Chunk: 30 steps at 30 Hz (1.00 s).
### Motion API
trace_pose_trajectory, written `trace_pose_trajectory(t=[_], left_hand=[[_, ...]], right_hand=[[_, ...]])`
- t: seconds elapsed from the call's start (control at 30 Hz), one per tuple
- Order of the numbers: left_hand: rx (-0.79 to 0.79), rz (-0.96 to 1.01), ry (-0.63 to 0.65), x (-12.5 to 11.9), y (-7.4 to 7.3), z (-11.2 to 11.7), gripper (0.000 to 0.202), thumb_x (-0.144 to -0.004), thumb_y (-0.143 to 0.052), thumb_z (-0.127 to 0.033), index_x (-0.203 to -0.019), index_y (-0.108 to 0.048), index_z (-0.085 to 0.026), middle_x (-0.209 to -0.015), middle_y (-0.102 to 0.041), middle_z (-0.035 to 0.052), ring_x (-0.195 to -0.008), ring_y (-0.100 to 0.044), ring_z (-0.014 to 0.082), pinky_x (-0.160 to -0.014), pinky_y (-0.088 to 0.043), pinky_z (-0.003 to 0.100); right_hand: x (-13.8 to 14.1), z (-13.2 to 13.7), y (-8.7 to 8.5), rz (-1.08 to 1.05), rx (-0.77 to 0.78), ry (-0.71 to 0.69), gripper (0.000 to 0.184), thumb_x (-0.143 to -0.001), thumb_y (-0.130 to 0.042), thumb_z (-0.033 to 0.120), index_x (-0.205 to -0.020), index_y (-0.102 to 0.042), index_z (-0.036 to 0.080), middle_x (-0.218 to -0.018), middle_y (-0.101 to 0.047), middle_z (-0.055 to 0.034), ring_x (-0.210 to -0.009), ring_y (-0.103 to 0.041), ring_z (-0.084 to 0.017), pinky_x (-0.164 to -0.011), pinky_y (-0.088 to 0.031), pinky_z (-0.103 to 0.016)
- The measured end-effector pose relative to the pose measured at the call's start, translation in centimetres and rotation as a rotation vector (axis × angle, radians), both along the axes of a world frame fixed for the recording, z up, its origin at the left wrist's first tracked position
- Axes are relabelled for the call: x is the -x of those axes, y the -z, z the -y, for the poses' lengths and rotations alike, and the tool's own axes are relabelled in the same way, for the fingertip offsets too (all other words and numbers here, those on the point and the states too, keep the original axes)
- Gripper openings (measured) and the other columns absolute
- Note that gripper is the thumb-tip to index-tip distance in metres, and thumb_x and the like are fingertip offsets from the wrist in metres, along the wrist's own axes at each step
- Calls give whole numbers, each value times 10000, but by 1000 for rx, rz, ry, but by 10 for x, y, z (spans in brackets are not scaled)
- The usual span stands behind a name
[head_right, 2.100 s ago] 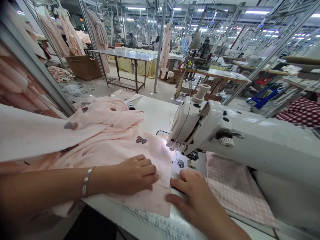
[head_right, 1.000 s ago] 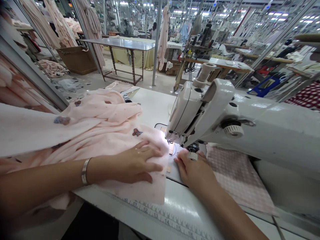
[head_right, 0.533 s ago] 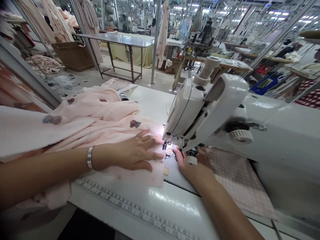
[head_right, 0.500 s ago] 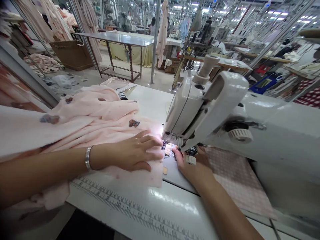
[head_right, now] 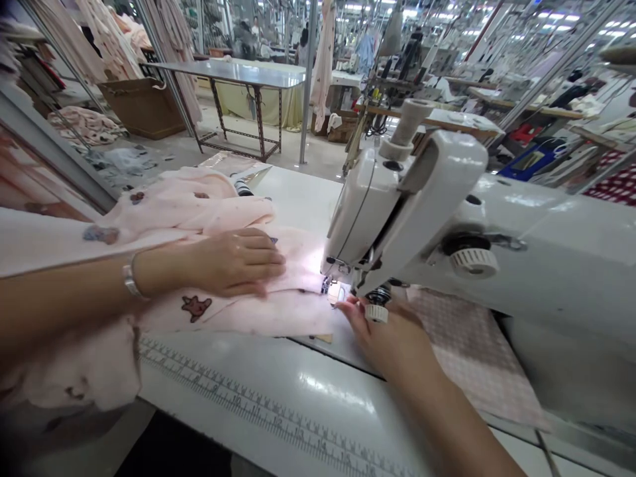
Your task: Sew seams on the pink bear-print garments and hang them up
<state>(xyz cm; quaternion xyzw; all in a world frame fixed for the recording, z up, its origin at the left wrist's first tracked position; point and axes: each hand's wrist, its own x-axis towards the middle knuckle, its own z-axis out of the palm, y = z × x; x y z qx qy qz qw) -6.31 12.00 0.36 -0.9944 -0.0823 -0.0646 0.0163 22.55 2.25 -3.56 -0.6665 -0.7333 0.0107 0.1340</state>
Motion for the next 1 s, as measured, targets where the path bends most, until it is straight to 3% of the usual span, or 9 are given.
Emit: trace_pose_trajectory(t=[0.07,0.17,0.27,0.37,0.43,0.57,0.7,0.87,1.0], left_hand=[[88,1,-128,22,11,34,468,-927,-428,-472,-1289,-501,-185,-1347,-511,108,-1233,-471,244,-1073,-328,426],[168,115,-519,27,35,115,579,-886,-506,-457,-1391,-367,-209,-1475,-340,121,-1361,-310,310,-1086,-297,491],[183,259,-404,1,35,167,380,-901,-511,-357,-1273,-468,-287,-1368,-494,62,-1319,-394,263,-1095,-302,444],[398,230,-172,-33,11,140,216,-893,-506,-241,-1103,-556,-237,-1089,-655,-1,-1093,-579,156,-1140,-268,347],[369,247,-189,-50,-1,97,149,-890,-488,-145,-998,-588,-165,-926,-670,15,-930,-621,132,-1165,-213,356],[320,106,-182,-57,11,42,235,-898,-532,-322,-1038,-588,-143,-1187,-590,83,-1111,-541,226,-1028,-402,383],[362,162,-253,-49,31,55,296,-930,-465,-347,-1144,-540,-156,-1335,-494,78,-1214,-465,234,-1058,-370,393],[321,198,-339,-50,31,72,344,-912,-491,-387,-1136,-533,-130,-1329,-490,105,-1224,-453,242,-1058,-359,394],[282,225,-374,-56,31,68,408,-879,-513,-478,-1107,-538,-141,-1305,-498,105,-1213,-459,254,-1047,-348,424]], right_hand=[[8,7,-7,-25,37,-48,347,-848,-465,581,-775,-624,282,-768,-661,-15,-797,-634,-239,-639,-462,-338],[17,12,-7,-70,56,-82,335,-823,-501,564,-714,-578,257,-720,-639,-3,-722,-624,-212,-591,-441,-307],[19,12,-2,-138,50,-72,303,-844,-488,512,-723,-546,241,-629,-599,23,-571,-579,-157,-526,-426,-267],[12,12,-1,-198,27,-64,241,-844,-509,472,-769,-576,253,-641,-619,49,-476,-536,-113,-450,-409,-229],[6,12,-1,-212,-23,-58,253,-845,-494,471,-777,-613,258,-725,-664,28,-561,-593,-133,-476,-438,-239],[-2,11,4,-217,-118,-73,289,-848,-460,457,-820,-666,256,-842,-697,-8,-805,-654,-192,-598,-505,-279],[-4,9,10,-189,-105,-144,245,-866,-475,404,-873,-691,290,-912,-695,16,-853,-654,-171,-685,-526,-275],[5,16,-2,-60,-180,-137,316,-886,-419,336,-937,-718,244,-957,-697,-69,-827,-663,-254,-709,-534,-412],[18,37,-9,2,-169,-239,370,-923,-391,335,-1183,-621,207,-1187,-633,-73,-1030,-626,-224,-850,-538,-369]])
